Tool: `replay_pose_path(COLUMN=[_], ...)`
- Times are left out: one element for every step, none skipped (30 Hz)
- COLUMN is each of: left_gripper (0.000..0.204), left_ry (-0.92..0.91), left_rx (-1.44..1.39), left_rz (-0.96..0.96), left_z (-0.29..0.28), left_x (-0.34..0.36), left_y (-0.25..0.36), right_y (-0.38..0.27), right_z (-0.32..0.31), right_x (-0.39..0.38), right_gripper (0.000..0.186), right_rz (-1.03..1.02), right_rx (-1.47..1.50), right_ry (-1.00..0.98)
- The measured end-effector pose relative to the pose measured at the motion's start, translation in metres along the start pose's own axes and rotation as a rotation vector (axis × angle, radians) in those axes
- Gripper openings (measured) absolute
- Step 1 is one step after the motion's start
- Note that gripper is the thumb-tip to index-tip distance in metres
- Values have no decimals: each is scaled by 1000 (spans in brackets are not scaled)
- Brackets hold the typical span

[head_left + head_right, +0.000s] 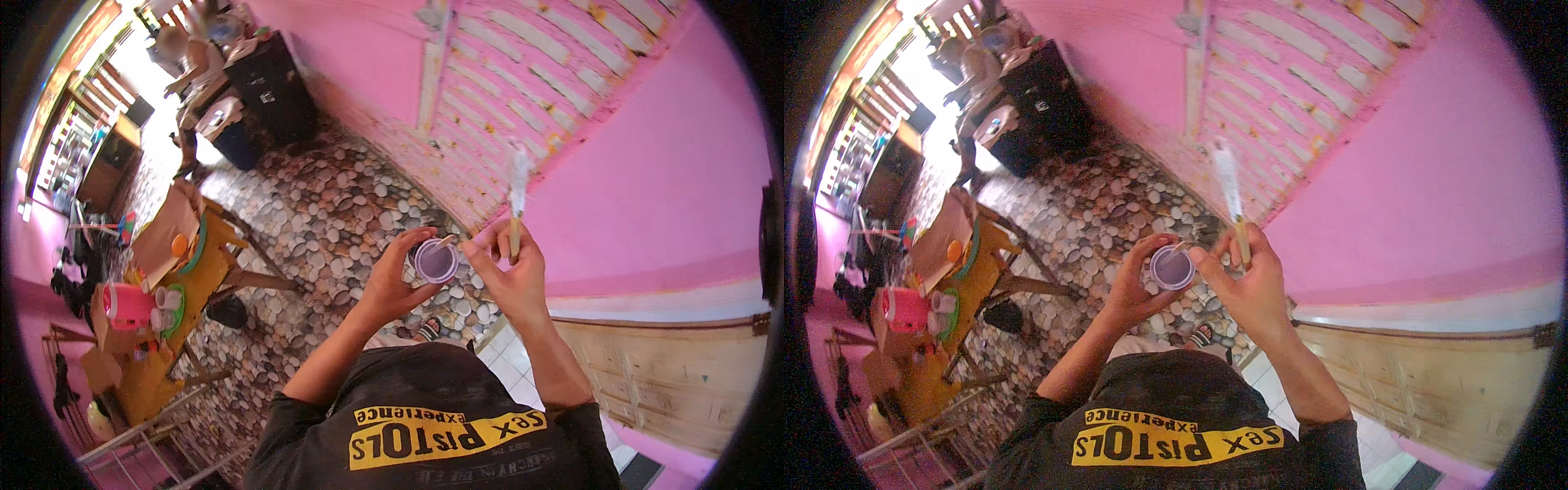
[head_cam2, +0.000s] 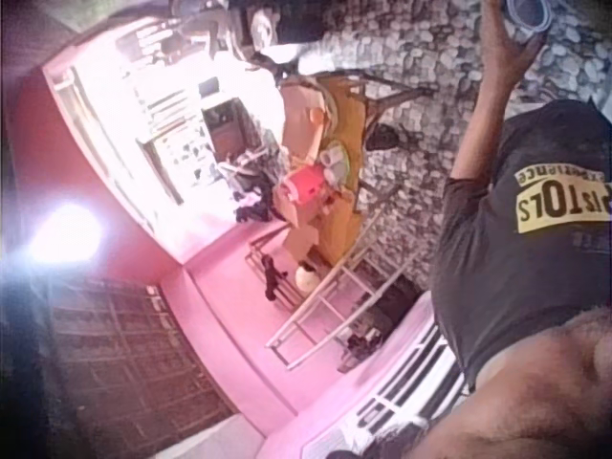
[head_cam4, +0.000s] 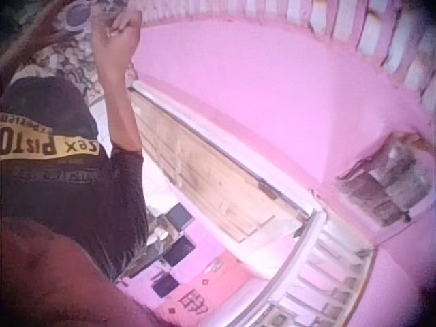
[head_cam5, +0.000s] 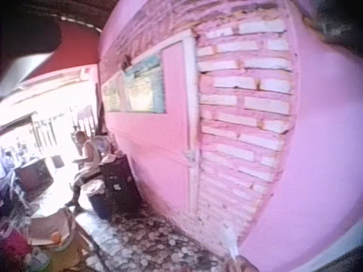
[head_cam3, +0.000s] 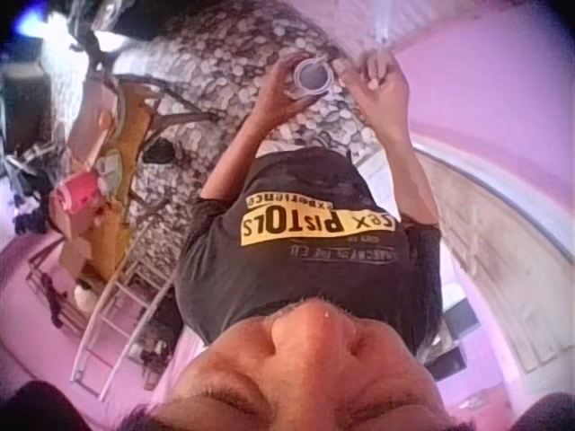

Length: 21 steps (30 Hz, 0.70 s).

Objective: The person uses a paint brush to apply white paint from a small container to the white wooden frame of a glass door and the adjacent pink wall.

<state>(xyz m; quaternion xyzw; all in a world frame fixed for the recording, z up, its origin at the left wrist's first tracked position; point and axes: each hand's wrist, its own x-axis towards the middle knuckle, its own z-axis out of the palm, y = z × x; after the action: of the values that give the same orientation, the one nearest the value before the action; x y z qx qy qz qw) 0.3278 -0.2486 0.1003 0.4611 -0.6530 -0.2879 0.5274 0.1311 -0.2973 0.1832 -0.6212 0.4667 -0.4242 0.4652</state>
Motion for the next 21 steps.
replay_pose_path(left_gripper=[78, 78, 77, 76, 75, 75, 74, 74, 73, 73, 73, 73, 73, 74, 75, 75, 76, 78, 79, 79, 77], left_ry=[47, 67, 90, 113, 138, 159, 172, 189, 214, 235, 265, 294, 319, 387, 458, 487, 543, 604, 653, 679, 751], left_rx=[10, 21, 61, 102, 130, 141, 153, 167, 200, 209, 235, 262, 276, 284, 296, 308, 306, 313, 401, 418, 445], left_rz=[7, -2, -18, -35, -21, -36, -40, -42, -65, -72, -82, -93, -107, -122, -139, -158, -153, -153, -117, -138, -134], left_z=[-11, -23, -37, -51, -66, -82, -98, -114, -128, -142, -157, -172, -186, -197, -208, -218, -228, -239, -250, -258, -266], left_x=[-8, -17, -26, -35, -47, -56, -66, -76, -87, -97, -111, -125, -138, -151, -165, -180, -190, -204, -218, -229, -240], left_y=[1, 2, 2, 2, -4, -3, -1, 1, 1, 0, -3, -5, -7, -9, -10, -11, -11, -12, -15, -15, -12], right_y=[-4, -6, -9, -14, -20, -26, -33, -35, -37, -40, -46, -55, -62, -65, -66, -66, -54, -56, -62, -63, -59], right_z=[18, 34, 51, 67, 84, 101, 121, 139, 156, 173, 191, 207, 223, 237, 249, 261, 273, 285, 297, 308, 317], right_x=[3, 5, 6, 6, 6, 3, -1, -4, -7, -9, -14, -21, -27, -34, -41, -47, -48, -51, -55, -58, -60], right_gripper=[30, 31, 32, 32, 28, 24, 19, 19, 18, 18, 18, 19, 20, 20, 20, 19, 20, 20, 24, 31, 31], right_rz=[-112, -160, -210, -216, -209, -202, -218, -226, -250, -273, -280, -226, -173, -177, -182, -188, -300, -305, -265, -213, -206], right_rx=[-34, -83, -130, -125, -206, -291, -267, -261, -234, -208, -200, -215, -232, -232, -224, -216, -80, -67, 36, 132, 143], right_ry=[-46, -89, -129, -153, -216, -274, -286, -316, -344, -371, -401, -418, -435, -466, -426, -387, -377, -416, -396, -371, -409])
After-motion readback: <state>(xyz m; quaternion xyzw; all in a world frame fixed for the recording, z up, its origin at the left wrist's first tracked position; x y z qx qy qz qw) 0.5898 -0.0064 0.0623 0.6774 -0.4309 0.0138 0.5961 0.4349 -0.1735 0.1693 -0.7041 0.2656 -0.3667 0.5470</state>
